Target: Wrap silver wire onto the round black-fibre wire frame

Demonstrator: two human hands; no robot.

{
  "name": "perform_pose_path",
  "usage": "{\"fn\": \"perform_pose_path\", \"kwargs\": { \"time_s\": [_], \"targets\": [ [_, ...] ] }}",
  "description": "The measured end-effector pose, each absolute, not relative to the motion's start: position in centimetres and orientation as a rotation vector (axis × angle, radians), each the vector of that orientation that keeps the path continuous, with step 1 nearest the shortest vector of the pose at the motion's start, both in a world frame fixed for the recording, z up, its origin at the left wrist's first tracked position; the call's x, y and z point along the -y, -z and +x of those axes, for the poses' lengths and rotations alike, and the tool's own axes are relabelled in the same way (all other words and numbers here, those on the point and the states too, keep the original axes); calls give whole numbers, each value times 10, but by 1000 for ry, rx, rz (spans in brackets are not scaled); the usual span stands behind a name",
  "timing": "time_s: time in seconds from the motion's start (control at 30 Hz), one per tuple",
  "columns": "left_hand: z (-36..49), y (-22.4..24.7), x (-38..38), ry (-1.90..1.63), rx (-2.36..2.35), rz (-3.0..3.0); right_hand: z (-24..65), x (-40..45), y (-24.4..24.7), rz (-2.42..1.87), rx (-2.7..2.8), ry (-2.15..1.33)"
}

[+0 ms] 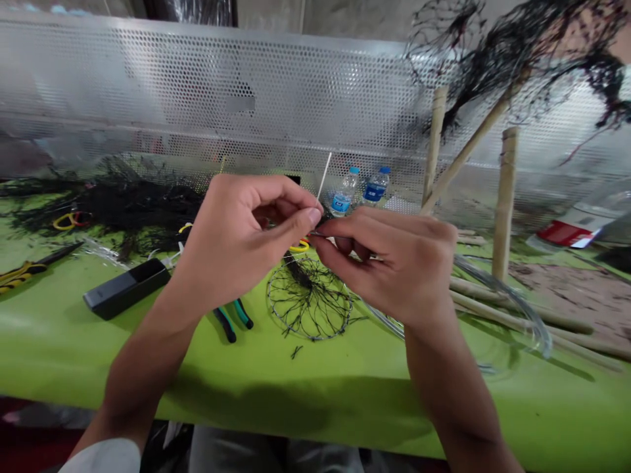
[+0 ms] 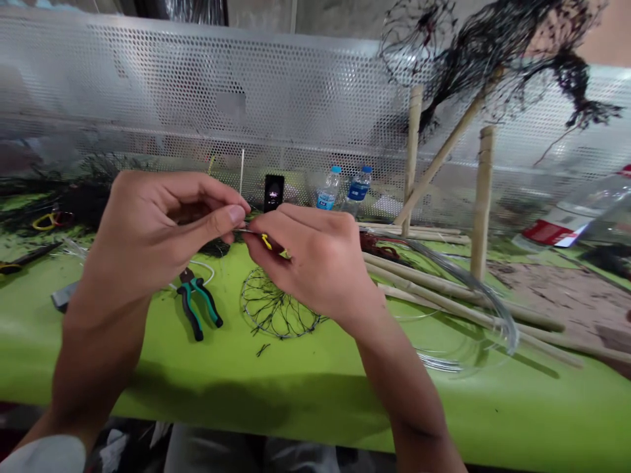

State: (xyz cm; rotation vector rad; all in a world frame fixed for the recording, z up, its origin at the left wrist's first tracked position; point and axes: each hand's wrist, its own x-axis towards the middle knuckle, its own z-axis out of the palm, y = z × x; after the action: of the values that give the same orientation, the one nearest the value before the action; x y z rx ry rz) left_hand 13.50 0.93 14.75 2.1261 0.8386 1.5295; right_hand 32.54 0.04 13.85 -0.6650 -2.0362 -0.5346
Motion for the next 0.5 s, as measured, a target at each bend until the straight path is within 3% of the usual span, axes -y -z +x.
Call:
{"fn": "perform_pose_path", "kwargs": {
  "time_s": [0.27,0.5],
  "targets": [
    [134,-148,-16,-1441,-894,2017,325,-7,-134,-643,2109,511],
    [133,-148,-27,-1343,-908,1887,319,-11,-122,-611,2082,976]
  ]
}}
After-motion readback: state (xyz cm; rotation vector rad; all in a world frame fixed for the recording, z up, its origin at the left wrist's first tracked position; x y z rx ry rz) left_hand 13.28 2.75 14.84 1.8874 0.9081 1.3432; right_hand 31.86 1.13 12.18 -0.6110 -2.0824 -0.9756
